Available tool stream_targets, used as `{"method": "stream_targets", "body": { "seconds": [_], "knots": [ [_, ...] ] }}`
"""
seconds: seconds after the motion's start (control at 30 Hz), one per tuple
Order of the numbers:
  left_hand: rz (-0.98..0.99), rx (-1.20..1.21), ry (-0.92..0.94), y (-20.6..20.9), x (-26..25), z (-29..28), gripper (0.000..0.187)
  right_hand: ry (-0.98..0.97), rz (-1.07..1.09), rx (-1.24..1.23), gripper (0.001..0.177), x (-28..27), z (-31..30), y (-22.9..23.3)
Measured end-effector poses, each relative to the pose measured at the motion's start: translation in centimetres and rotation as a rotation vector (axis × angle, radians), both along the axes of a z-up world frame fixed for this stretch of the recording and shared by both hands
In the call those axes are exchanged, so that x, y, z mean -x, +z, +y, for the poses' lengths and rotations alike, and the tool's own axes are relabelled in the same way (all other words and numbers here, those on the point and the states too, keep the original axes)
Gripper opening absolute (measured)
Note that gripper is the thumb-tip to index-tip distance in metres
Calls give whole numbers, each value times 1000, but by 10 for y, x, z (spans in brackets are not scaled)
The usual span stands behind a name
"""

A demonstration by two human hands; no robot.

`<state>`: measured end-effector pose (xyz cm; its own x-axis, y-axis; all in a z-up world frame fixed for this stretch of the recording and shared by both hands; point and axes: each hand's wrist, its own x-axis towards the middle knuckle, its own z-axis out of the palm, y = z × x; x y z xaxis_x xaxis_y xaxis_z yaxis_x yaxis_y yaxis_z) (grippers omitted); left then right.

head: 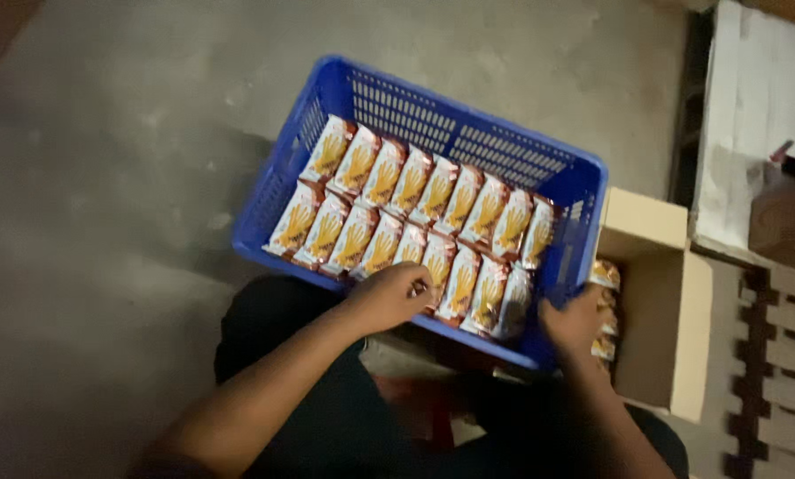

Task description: The person transfers individually wrapped snack packets from a blue plastic basket into a cardboard box. They pick up packets one at a time and place them into the box, repeating the process until the basket is empty.

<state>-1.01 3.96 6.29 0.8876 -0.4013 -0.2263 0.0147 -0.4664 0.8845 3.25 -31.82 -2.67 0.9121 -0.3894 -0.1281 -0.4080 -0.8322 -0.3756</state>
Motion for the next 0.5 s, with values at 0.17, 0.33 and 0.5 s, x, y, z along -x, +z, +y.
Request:
{"method": "stream_targets", "body": {
  "seconds": [0.17, 0.33, 0.5],
  "knots": [
    [36, -195, 170, -18, -58, 7, 20, -40, 3, 32, 68, 3, 15, 9],
    [103, -358, 314, -71, -136, -7, 37, -96, 66, 37, 66, 0, 23, 20],
    [137, -775, 279, -103, -172, -26, 54, -134, 68, 76, 66, -1, 37, 40]
  ]
}}
